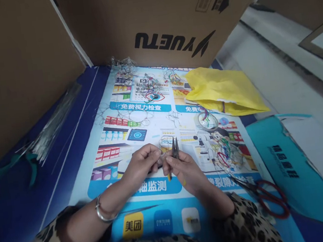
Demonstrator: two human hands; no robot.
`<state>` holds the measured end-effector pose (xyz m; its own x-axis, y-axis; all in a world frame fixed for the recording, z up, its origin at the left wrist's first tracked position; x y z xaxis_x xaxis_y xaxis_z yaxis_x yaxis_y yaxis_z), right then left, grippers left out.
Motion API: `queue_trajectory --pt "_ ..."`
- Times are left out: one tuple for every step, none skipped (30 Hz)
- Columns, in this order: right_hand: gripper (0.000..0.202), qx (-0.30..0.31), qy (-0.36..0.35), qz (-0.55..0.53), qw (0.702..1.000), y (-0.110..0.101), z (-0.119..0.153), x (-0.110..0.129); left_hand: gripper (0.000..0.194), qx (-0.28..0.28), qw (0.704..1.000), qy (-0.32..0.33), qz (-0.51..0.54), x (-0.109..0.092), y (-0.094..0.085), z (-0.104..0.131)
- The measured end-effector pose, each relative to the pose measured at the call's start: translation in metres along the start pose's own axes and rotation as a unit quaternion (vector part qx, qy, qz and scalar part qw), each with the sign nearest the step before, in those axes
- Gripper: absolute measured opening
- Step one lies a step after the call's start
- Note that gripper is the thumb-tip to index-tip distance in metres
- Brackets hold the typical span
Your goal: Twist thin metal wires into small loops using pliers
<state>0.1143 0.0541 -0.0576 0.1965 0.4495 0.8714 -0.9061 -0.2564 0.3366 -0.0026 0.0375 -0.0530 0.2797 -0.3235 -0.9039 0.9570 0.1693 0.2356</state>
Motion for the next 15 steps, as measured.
queue_trajectory --pt "0.014 0.002 0.000 0.001 1.000 -0.0005 0.0001 0.0001 0.026 0.007 1.000 -0.001 0.001 -0.0009 0.0001 -0.0001" --pt "0.015 0.003 -0.003 0.005 1.000 -0.0009 0.0003 0.0004 0.027 0.010 1.000 -0.001 0.000 -0.0014 0.0001 -0.0003" --pt "0.015 0.003 -0.008 0.010 1.000 -0.0013 0.0005 0.0005 0.027 0.012 1.000 -0.001 -0.003 -0.0014 -0.0001 -0.0005" --pt "0.016 0.003 -0.013 0.014 1.000 -0.0015 0.0008 0.0006 0.028 0.013 1.000 -0.001 -0.008 -0.0010 -0.0003 -0.0008" --pt "0.016 0.002 -0.017 0.017 1.000 -0.0016 0.0011 0.0004 0.028 0.015 1.000 0.000 -0.013 -0.0005 -0.0003 -0.0011" --pt "0.015 0.002 -0.020 0.017 1.000 -0.0017 0.0012 -0.0001 0.028 0.017 1.000 0.004 -0.018 0.0000 -0.0002 -0.0014" --pt "0.015 0.002 -0.020 0.017 1.000 -0.0017 0.0014 -0.0009 0.028 0.020 1.000 0.009 -0.022 0.0004 0.0002 -0.0015" --pt "0.015 0.001 -0.020 0.014 1.000 -0.0018 0.0014 -0.0018 0.028 0.023 0.999 0.015 -0.024 0.0006 0.0007 -0.0016" --pt "0.015 -0.001 -0.020 0.012 1.000 -0.0019 0.0014 -0.0028 0.027 0.027 0.999 0.022 -0.026 0.0004 0.0013 -0.0016" --pt "0.015 -0.002 -0.020 0.011 1.000 -0.0020 0.0015 -0.0037 0.027 0.030 0.999 0.030 -0.031 -0.0002 0.0019 -0.0015" --pt "0.015 -0.002 -0.022 0.011 1.000 -0.0020 0.0016 -0.0044 0.026 0.031 0.998 0.042 -0.039 -0.0012 0.0025 -0.0014" --pt "0.015 -0.001 -0.026 0.013 1.000 -0.0019 0.0019 -0.0049 0.025 0.031 0.997 0.056 -0.051 -0.0027 0.0029 -0.0012" --pt "0.014 0.000 -0.030 0.016 0.999 -0.0018 0.0022 -0.0053 0.025 0.028 0.995 0.075 -0.068 -0.0048 0.0030 -0.0010" --pt "0.014 0.002 -0.035 0.021 0.999 -0.0017 0.0026 -0.0057 0.024 0.024 0.991 0.094 -0.088 -0.0070 0.0030 -0.0007" --pt "0.014 0.004 -0.039 0.027 0.999 -0.0016 0.0029 -0.0060 0.023 0.020 0.988 0.111 -0.109 -0.0091 0.0030 -0.0003"
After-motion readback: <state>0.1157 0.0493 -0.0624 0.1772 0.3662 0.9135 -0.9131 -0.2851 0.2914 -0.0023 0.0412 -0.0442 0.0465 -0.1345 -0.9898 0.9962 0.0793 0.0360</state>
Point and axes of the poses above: each hand's wrist, its own z-axis away from the middle knuckle, its own y-axis out of the palm, x = y × z, the point moved 6 cm from there along -z, towards the middle knuckle, and after that the axes turned 10 degrees about -x, right-handed, at the moved point
